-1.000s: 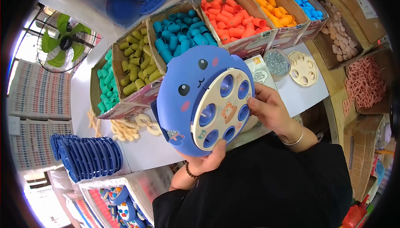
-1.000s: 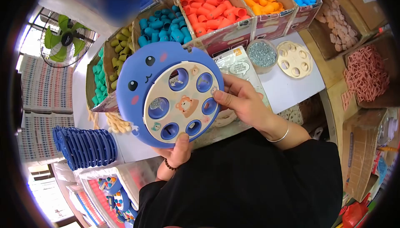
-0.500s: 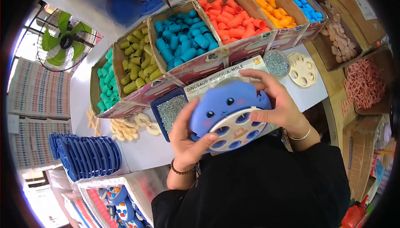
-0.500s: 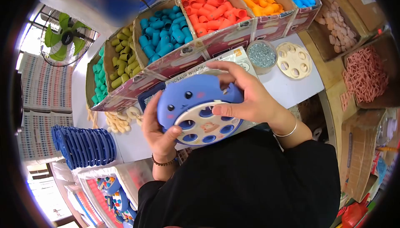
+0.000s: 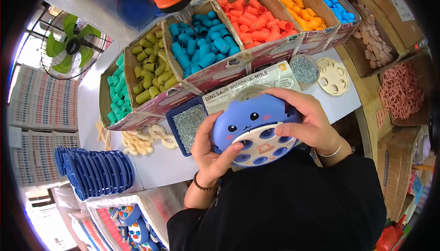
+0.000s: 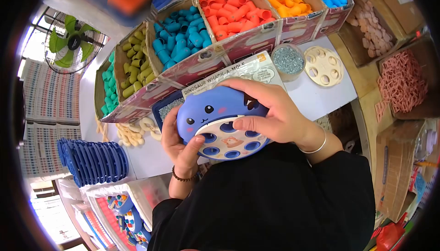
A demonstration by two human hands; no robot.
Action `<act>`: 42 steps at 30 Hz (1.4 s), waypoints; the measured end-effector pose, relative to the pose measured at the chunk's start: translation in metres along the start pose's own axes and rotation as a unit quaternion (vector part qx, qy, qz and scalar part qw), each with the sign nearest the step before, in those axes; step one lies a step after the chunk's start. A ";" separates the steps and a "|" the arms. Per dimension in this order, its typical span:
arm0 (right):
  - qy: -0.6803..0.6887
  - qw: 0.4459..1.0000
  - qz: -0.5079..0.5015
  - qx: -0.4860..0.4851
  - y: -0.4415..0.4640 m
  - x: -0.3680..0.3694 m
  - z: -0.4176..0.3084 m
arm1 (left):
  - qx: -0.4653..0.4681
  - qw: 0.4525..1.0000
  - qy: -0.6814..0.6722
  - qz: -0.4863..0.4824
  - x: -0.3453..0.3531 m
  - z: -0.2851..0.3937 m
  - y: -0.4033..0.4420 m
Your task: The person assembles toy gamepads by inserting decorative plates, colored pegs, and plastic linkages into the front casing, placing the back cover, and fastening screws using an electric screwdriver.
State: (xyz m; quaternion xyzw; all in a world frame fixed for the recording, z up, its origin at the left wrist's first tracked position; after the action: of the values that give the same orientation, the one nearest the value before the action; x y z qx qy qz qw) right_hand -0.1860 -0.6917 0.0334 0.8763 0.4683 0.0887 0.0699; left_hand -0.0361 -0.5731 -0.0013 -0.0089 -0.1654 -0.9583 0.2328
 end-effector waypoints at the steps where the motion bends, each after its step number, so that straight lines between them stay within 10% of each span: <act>1: -0.001 1.000 -0.004 0.021 0.002 -0.001 0.002 | 0.035 0.998 0.049 -0.020 -0.001 0.002 0.001; 19: -0.084 0.996 0.013 -0.009 -0.003 0.006 -0.004 | 0.173 0.924 0.330 -0.083 0.025 0.062 0.001; 24: 0.067 0.995 0.055 0.045 0.011 0.000 0.017 | -0.018 0.996 0.084 0.008 0.005 0.026 0.010; 29: 0.278 0.952 0.013 0.128 -0.007 0.015 0.041 | -0.115 0.944 -0.262 0.163 -0.012 -0.006 0.017; 42: 0.170 0.981 0.056 0.080 -0.016 0.014 0.071 | -0.154 0.950 -0.262 0.066 -0.012 -0.030 0.009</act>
State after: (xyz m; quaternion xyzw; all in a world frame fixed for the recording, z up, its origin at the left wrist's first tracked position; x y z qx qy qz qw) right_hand -0.1755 -0.6743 -0.0378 0.8762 0.4290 0.2020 -0.0864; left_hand -0.0191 -0.5850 -0.0281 -0.3060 -0.0698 -0.9187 0.2399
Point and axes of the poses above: each hand's wrist, its own y-axis towards the middle knuckle, its own x-axis out of the palm, z = x × y, the point moved 5 cm from there along y, towards the middle knuckle, and after that the axes turned 5 degrees about y, right-handed, at the moved point
